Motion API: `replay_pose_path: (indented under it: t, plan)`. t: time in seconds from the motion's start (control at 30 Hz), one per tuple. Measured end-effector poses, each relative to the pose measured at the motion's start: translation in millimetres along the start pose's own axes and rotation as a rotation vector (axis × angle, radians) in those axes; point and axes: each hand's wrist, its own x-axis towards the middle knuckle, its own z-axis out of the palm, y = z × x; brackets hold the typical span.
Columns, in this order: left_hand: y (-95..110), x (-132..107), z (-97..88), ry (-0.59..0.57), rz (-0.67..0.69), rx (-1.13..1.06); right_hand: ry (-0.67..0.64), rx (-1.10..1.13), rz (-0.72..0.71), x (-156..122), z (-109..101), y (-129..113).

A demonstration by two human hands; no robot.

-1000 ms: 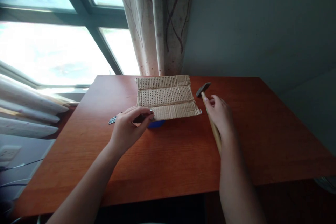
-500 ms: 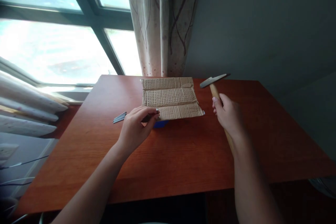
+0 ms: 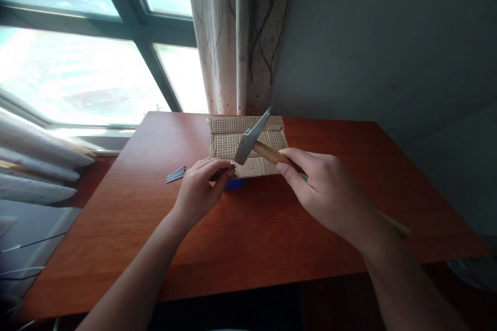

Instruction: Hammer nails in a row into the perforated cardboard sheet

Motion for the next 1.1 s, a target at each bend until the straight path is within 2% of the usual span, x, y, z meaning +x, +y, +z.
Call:
replay_pose_path:
  t: [0.23,0.43,0.77,1.1]
  plan:
    - [-1,0,0.6,-0.002,-0.009,-0.013,0.091,-0.124,-0.073,8,2,-12]
    - [1,1,-0.4,-0.012,-0.007,0.007,-0.012,-0.22,-0.064,10,13,-9]
    - [2,2,-1.0,-0.007,-0.006,-0.003,0.076,-0.185,-0.085,5,10,-16]
    - [2,3,-1.5,-0.044,-0.007,0.033,0.024,-0.263,-0.091,3,19,-12]
